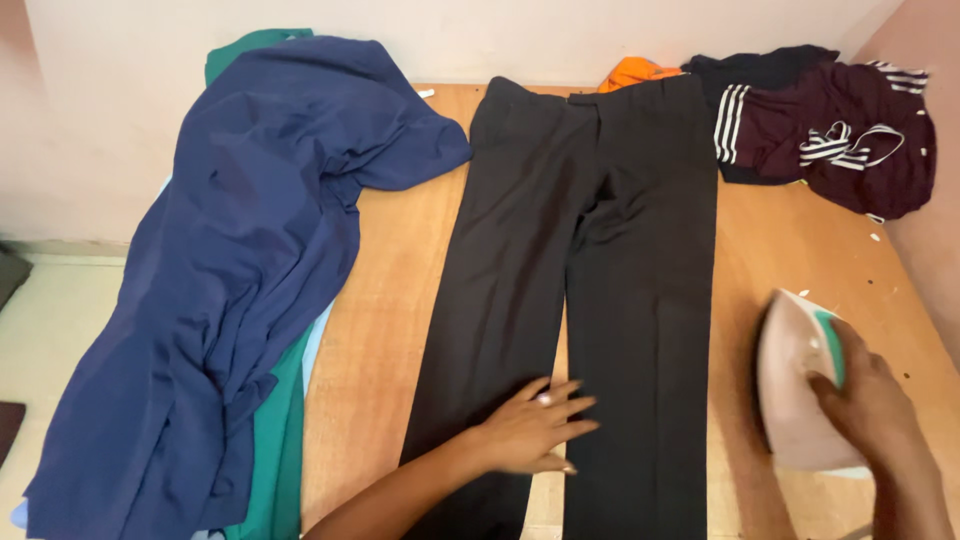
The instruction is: The person irons a navy blue dress and then a pair of black trousers on a wooden table. They smooth the fabric with one hand while moving the iron with the other, then switch garments and continue ironing.
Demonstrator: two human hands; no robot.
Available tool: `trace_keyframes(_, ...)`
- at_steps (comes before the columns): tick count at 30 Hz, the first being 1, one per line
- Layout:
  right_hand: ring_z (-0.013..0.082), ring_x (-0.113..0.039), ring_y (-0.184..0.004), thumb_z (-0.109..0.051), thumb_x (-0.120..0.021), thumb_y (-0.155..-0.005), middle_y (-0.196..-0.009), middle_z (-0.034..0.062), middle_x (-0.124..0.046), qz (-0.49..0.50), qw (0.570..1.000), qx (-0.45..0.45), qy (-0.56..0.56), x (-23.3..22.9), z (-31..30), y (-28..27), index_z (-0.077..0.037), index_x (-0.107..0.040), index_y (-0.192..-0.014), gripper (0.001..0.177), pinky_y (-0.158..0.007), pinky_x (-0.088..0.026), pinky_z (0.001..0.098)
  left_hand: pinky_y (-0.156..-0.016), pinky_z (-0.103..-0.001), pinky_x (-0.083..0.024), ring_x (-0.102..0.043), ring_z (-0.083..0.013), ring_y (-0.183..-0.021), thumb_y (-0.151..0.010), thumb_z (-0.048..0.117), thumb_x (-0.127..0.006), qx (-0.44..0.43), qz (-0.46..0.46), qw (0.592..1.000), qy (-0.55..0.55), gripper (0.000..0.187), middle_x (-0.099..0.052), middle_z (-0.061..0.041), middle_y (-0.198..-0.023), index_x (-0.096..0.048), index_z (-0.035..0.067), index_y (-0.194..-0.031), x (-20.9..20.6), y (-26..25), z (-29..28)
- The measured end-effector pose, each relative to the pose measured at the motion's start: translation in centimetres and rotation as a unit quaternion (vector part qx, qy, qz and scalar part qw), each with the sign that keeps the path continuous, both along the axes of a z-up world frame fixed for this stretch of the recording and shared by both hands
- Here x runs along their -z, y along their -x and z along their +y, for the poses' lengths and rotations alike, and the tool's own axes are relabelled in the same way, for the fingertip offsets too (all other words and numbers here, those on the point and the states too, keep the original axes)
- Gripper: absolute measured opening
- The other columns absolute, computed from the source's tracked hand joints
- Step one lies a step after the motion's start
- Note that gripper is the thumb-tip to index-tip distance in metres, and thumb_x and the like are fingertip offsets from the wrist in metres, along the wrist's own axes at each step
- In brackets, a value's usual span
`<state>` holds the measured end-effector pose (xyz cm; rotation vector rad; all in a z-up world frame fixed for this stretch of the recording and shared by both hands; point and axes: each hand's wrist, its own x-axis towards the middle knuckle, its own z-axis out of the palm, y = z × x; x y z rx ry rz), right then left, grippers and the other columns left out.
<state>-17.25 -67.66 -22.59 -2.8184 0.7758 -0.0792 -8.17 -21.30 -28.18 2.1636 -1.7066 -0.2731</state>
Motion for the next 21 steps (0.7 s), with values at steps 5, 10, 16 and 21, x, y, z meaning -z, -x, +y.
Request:
trace_keyframes(5,0.0428,-0.061,-0.121,-0.015,-0.072,-0.08,-0.137,0.026,-0.059,-0.044,0.977,-0.172,-0.121,-2.8,9.8,-2.9,-0.024,-0.034,-0.155,0.084,-0.1,-0.049,0.0488,-0.129,-0.054,-0.01,-0.014,-0.0308,-0.162,-0.098,0.067,-0.046,0.094,-0.113,0.989,0.011,0.073,-0.03,-0.007,-0.17,-0.045,0.022,-0.156,5.7,0.5,-3.9)
trace_keyframes(10,0.0399,-0.07,-0.104,-0.018,-0.064,-0.086,-0.122,0.0189,-0.063,0.145,0.979,-0.143,-0.03,-2.5,16.0,-6.2,-0.043,-0.028,-0.159,0.086,-0.092,-0.057,0.0473,-0.131,-0.054,-0.012,-0.017,-0.0304,-0.163,-0.099,0.066,-0.042,0.096,-0.112,0.989,0.02,0.068,-0.031,-0.006,-0.172,-0.049,0.031,-0.156,6.7,2.4,-1.8)
trace_keyframes(16,0.043,-0.067,-0.104,-0.023,-0.067,-0.086,-0.121,0.0208,-0.063,0.044,0.99,-0.13,0.032,-1.2,13.5,-17.7,-0.04,-0.033,-0.157,0.08,-0.088,-0.055,0.0528,-0.131,-0.053,-0.012,-0.017,-0.0293,-0.165,-0.099,0.066,-0.043,0.093,-0.108,0.99,0.023,0.066,-0.034,-0.005,-0.172,-0.052,0.032,-0.155,6.0,2.5,-1.7)
trace_keyframes(21,0.0424,-0.067,-0.107,-0.032,-0.066,-0.09,-0.122,0.0205,-0.066,0.004,0.995,-0.09,0.033,-0.5,11.7,-24.1,-0.039,-0.037,-0.156,0.072,-0.089,-0.054,0.0538,-0.13,-0.055,-0.011,-0.016,-0.0294,-0.164,-0.098,0.066,-0.042,0.093,-0.102,0.99,0.021,0.067,-0.032,-0.006,-0.172,-0.049,0.033,-0.155,6.8,2.4,-2.0)
